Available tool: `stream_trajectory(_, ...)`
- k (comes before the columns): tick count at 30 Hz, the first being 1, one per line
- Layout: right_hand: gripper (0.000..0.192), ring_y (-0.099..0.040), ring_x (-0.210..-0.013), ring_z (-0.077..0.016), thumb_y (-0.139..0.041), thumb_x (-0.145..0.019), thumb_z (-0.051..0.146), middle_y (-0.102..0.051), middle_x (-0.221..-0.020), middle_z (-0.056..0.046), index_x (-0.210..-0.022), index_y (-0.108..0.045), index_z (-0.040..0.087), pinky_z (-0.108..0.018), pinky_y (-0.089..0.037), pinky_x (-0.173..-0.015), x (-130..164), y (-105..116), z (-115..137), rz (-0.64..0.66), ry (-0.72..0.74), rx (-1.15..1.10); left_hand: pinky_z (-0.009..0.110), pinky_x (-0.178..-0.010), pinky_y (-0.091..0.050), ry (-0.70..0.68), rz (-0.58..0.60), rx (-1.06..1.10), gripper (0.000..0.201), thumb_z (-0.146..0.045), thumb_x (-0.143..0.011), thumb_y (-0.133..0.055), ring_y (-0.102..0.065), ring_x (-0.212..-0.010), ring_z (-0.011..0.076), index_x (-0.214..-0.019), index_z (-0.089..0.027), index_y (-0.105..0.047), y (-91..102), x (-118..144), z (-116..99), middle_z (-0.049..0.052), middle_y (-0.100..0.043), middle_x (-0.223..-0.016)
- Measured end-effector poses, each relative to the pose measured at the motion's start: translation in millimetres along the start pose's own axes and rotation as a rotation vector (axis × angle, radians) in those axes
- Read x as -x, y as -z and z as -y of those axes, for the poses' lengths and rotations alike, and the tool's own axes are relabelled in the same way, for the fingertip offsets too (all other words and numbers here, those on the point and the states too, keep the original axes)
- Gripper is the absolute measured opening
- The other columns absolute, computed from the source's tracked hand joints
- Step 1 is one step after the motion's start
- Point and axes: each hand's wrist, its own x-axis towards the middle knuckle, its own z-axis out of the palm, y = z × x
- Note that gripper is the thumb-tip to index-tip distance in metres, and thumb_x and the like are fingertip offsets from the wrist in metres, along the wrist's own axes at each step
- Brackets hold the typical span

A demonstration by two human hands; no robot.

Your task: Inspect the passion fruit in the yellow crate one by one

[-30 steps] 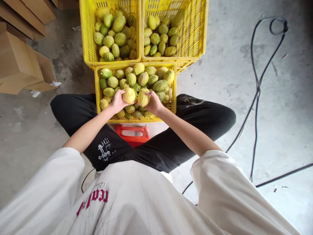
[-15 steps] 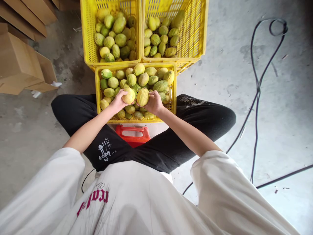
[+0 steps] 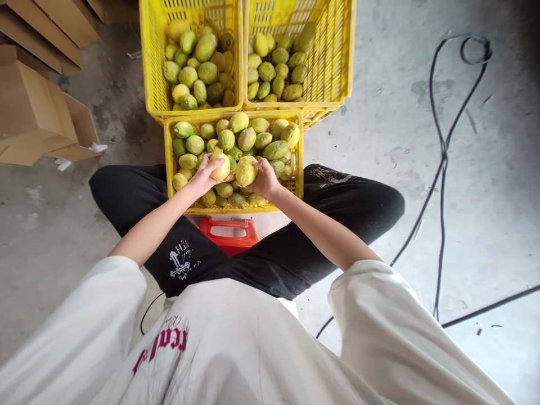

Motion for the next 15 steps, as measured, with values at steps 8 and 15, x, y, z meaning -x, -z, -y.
stream_trajectory(8, 0.028, -0.090, -0.122, -0.0385, -0.086, -0.102, 0.047, -0.088, -0.108, -0.005, -0.122, -0.072, 0.033, -0.055, -0.083, -0.102, -4.5, 5.5, -2.3, -0.016, 0.038, -0.011, 0.042, -0.110, -0.073, 0.034, 0.050, 0.014, 0.029, -0.029, -0.116, -0.087, -0.093, -0.122, 0.0283, -0.133, -0.033, -0.064, 8.7, -12.6, 5.8, -0.001, -0.087, -0.108)
stream_trajectory(15, 0.038, -0.092, -0.121, -0.0436, -0.077, -0.102, 0.049, -0.093, -0.111, -0.009, -0.134, -0.076, 0.029, -0.060, -0.083, -0.103, -5.7, 3.2, -2.3, 0.028, 0.024, -0.032, 0.052, -0.108, -0.079, -0.001, 0.018, 0.069, 0.030, -0.039, -0.102, -0.085, -0.093, -0.136, 0.0411, -0.125, -0.034, -0.067, 13.1, -20.4, 4.3, 0.005, -0.089, -0.120)
